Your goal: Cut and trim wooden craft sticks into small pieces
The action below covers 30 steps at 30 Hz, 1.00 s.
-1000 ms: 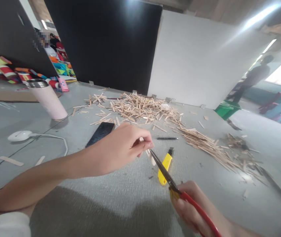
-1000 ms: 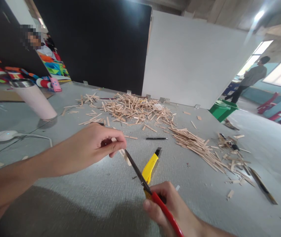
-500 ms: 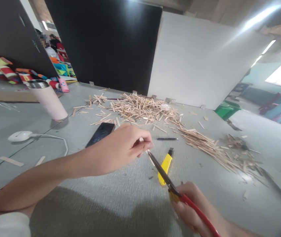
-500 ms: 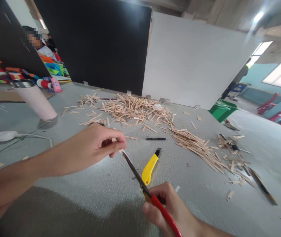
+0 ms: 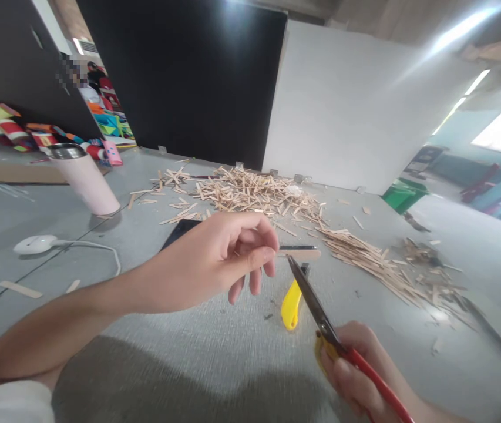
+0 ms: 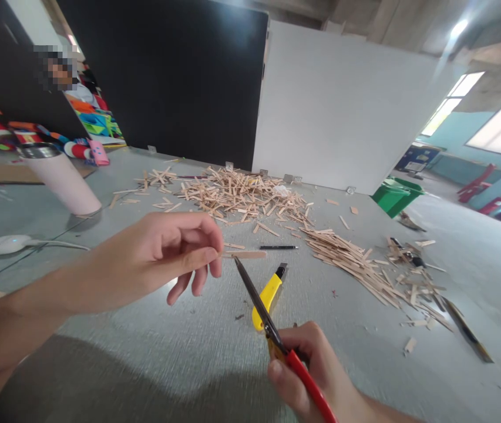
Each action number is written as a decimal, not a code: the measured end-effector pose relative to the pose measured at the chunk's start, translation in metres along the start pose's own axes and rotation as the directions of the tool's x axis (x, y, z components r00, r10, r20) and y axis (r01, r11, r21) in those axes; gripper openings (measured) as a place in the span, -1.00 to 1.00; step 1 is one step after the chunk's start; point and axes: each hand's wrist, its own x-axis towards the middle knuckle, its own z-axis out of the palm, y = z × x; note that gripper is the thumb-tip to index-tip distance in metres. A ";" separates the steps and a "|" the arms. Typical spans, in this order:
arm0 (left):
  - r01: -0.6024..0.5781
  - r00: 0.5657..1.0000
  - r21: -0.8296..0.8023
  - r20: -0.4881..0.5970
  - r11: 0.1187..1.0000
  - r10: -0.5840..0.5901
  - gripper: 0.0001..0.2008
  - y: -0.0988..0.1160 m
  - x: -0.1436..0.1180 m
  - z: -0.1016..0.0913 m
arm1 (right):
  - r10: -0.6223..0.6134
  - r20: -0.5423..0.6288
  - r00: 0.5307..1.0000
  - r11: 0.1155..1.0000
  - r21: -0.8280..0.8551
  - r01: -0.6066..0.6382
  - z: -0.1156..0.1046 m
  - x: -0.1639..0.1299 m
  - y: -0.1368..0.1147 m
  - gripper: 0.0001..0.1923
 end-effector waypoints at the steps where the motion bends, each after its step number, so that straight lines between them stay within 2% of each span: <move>1: 0.011 1.000 -0.025 0.021 1.000 -0.010 -0.88 0.000 0.000 0.000 | -0.010 -0.007 1.000 1.000 0.001 0.010 0.000 -0.001 0.000 -0.40; 6: 0.057 0.991 -0.121 0.128 0.991 -0.041 -0.90 -0.003 0.002 0.001 | -0.029 -0.014 0.999 1.000 -0.008 0.028 -0.001 -0.002 -0.002 -0.44; 9: 0.071 0.989 -0.138 0.142 0.988 -0.051 -0.91 -0.005 0.002 0.004 | -0.042 0.018 0.999 0.999 -0.002 0.042 -0.003 0.001 -0.005 -0.42; 11: 0.060 0.995 -0.098 0.084 0.993 -0.052 -0.91 -0.005 0.002 0.006 | -0.042 0.062 0.997 0.999 -0.014 0.042 -0.005 0.004 -0.006 -0.41; 15: -0.022 0.989 0.117 -0.141 0.993 0.038 -0.92 -0.004 0.000 0.011 | -0.009 0.099 0.995 1.000 -0.028 0.012 -0.010 0.008 -0.007 -0.36; 18: -0.062 0.978 0.190 -0.184 0.980 0.097 -0.89 -0.003 -0.002 0.013 | -0.020 0.062 0.998 0.999 -0.027 0.021 -0.011 0.007 -0.006 -0.39; 20: -0.048 0.985 0.123 -0.159 0.991 0.068 -0.89 -0.003 -0.002 0.012 | -0.030 0.033 0.999 0.999 -0.037 0.031 -0.011 0.004 -0.004 -0.43; 25: 0.087 0.996 -0.158 0.034 0.984 -0.082 -0.83 -0.003 -0.001 0.002 | -0.045 -0.054 0.998 0.990 -0.133 0.038 -0.013 0.001 0.004 -0.49; 28: 0.132 0.987 -0.265 0.120 0.955 -0.103 -0.82 -0.003 0.000 0.001 | -0.126 -0.117 0.985 0.966 -0.240 0.095 -0.013 0.001 0.005 -0.52; 30: 0.113 0.989 -0.298 0.125 0.948 -0.078 -0.81 -0.004 0.001 0.002 | -0.169 -0.130 0.977 0.955 -0.265 0.130 -0.011 0.002 0.002 -0.53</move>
